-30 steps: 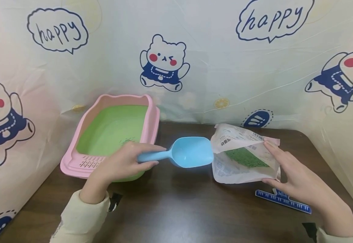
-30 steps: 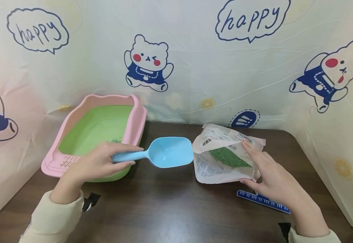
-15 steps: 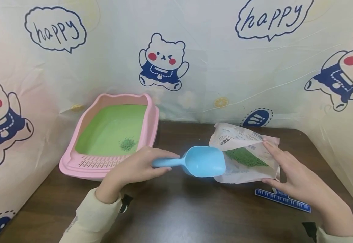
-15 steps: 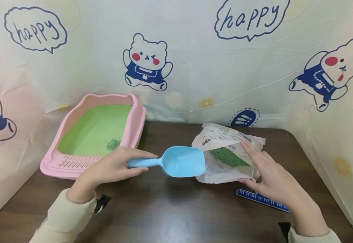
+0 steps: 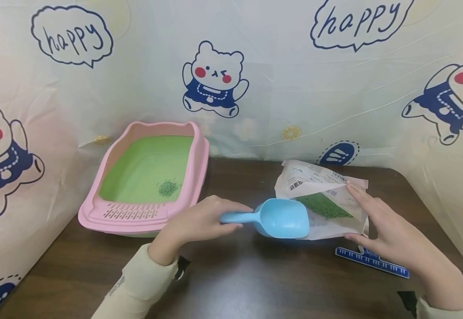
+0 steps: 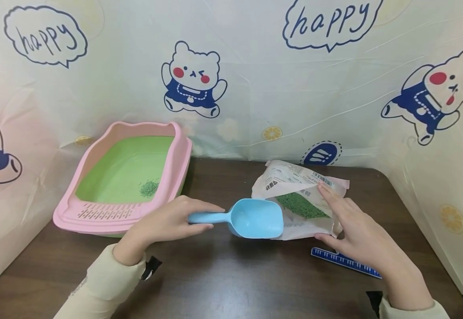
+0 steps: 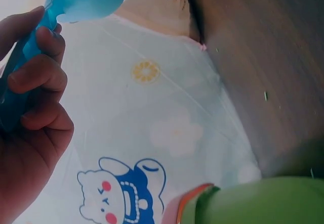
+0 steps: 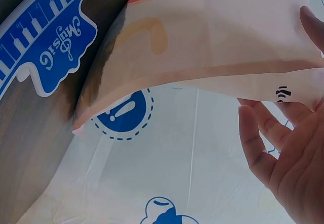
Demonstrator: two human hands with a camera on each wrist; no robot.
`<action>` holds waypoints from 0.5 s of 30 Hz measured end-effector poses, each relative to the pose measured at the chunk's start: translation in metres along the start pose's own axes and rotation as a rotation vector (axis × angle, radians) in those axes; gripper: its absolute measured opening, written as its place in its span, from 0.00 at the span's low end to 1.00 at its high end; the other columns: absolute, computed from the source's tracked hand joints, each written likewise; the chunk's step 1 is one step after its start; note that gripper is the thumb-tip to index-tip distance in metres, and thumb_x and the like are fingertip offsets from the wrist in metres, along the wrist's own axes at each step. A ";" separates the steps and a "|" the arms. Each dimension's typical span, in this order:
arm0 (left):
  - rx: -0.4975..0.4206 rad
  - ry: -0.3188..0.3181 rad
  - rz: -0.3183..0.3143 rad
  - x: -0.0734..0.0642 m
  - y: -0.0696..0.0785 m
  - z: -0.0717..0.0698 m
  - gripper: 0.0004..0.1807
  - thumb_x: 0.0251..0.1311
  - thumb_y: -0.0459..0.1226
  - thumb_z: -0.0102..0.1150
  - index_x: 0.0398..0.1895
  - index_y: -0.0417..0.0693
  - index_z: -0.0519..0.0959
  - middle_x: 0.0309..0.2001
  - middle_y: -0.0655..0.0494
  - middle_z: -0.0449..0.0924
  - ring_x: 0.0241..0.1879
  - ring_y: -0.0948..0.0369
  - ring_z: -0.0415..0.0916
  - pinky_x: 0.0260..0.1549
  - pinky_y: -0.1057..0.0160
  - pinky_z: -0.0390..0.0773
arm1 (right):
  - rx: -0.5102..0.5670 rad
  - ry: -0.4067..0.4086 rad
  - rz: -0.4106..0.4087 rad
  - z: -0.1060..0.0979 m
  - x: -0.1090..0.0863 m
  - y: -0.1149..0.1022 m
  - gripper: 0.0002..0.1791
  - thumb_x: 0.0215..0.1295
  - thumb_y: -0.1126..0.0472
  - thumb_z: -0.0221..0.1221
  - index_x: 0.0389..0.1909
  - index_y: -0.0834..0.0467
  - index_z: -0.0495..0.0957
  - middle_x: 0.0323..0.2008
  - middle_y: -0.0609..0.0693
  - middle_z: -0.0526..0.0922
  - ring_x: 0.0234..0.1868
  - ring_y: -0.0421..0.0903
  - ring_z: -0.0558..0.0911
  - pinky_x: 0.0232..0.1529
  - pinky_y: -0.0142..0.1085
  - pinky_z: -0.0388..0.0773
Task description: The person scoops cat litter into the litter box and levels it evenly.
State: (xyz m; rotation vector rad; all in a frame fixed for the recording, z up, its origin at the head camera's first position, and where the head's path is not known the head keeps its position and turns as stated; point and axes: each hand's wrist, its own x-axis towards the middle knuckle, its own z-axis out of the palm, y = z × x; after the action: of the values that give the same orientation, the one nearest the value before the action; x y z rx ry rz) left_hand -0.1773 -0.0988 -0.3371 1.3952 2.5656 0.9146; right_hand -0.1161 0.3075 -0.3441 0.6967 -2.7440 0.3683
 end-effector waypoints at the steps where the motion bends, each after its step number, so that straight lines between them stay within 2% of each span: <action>1: 0.005 0.002 0.004 0.002 0.000 0.001 0.17 0.63 0.37 0.63 0.56 0.51 0.82 0.35 0.63 0.83 0.27 0.72 0.73 0.31 0.72 0.78 | 0.001 -0.002 0.002 0.000 0.000 0.000 0.65 0.43 0.53 0.79 0.79 0.51 0.49 0.58 0.56 0.75 0.48 0.47 0.74 0.41 0.48 0.79; 6: 0.051 0.037 0.026 0.011 0.002 0.006 0.17 0.63 0.37 0.63 0.55 0.50 0.83 0.34 0.63 0.82 0.26 0.71 0.71 0.30 0.73 0.77 | 0.017 -0.014 0.014 0.000 0.000 0.000 0.65 0.44 0.53 0.79 0.79 0.50 0.48 0.59 0.58 0.74 0.49 0.49 0.74 0.42 0.53 0.80; 9: 0.077 0.054 0.021 0.015 0.003 0.009 0.17 0.63 0.37 0.63 0.55 0.50 0.83 0.33 0.63 0.82 0.25 0.71 0.70 0.29 0.73 0.76 | 0.013 -0.014 0.018 -0.001 0.000 0.000 0.65 0.44 0.52 0.78 0.79 0.50 0.48 0.59 0.58 0.74 0.49 0.49 0.74 0.41 0.52 0.80; 15: 0.085 0.046 0.015 0.022 0.004 0.017 0.16 0.63 0.37 0.63 0.54 0.50 0.83 0.33 0.63 0.82 0.24 0.71 0.69 0.27 0.74 0.74 | 0.014 -0.018 0.018 0.000 0.000 0.001 0.64 0.45 0.51 0.78 0.80 0.50 0.48 0.62 0.58 0.73 0.49 0.48 0.74 0.43 0.53 0.79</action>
State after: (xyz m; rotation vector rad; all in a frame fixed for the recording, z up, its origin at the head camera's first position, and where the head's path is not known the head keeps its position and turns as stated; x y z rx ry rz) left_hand -0.1810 -0.0722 -0.3440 1.4327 2.6613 0.8595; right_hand -0.1164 0.3082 -0.3439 0.6824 -2.7685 0.3868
